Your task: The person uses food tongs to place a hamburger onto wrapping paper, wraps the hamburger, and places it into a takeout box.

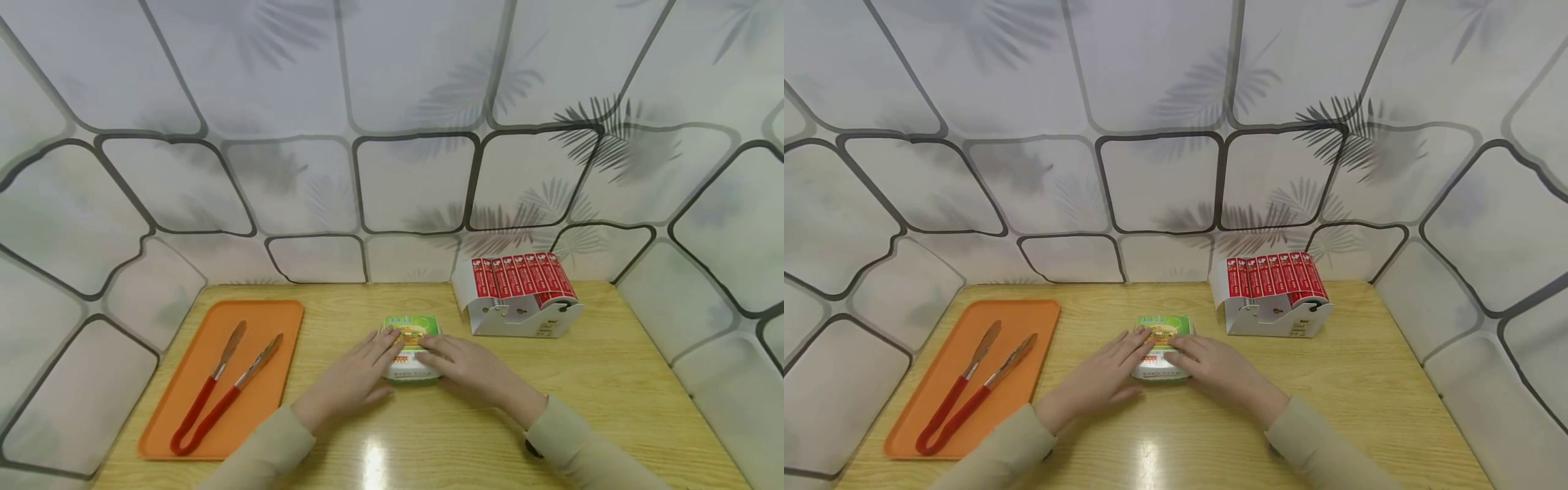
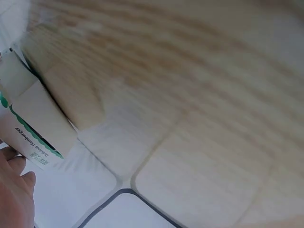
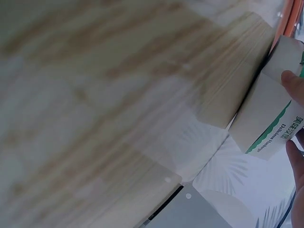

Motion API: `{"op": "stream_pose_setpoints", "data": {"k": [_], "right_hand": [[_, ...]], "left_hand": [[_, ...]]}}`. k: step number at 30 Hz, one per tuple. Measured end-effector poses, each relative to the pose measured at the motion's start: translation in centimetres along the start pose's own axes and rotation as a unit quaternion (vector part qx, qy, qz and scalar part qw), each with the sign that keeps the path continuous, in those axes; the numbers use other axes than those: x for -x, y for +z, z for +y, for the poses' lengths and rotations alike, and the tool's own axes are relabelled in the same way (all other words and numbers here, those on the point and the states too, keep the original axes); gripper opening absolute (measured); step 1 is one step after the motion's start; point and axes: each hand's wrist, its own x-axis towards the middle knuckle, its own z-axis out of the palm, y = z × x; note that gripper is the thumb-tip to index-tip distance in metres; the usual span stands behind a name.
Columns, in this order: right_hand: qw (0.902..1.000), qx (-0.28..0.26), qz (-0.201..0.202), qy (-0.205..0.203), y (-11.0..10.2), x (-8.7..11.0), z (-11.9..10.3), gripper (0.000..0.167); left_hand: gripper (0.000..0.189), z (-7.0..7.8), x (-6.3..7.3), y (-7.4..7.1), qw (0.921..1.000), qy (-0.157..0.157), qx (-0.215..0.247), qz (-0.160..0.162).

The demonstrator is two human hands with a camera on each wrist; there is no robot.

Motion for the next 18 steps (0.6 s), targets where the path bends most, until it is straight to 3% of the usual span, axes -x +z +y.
{"op": "stream_pose_setpoints", "data": {"k": [3, 12, 18], "right_hand": [[1.0000, 0.004, -0.001, -0.001, 0.0, 0.0, 0.1, 0.069], [0.9994, 0.012, -0.027, 0.014, -0.5, 0.3, -0.2, 0.076], [0.9993, 0.027, -0.021, 0.018, -1.5, 0.3, -0.5, 0.076]], "left_hand": [[0.083, -0.1, 0.0, -0.1, 0.9999, 0.003, -0.009, -0.011], [0.074, -0.1, -0.1, -0.7, 0.9983, 0.024, -0.052, -0.007], [0.072, -0.1, 0.2, -1.2, 0.9975, 0.026, -0.065, 0.002]]}}
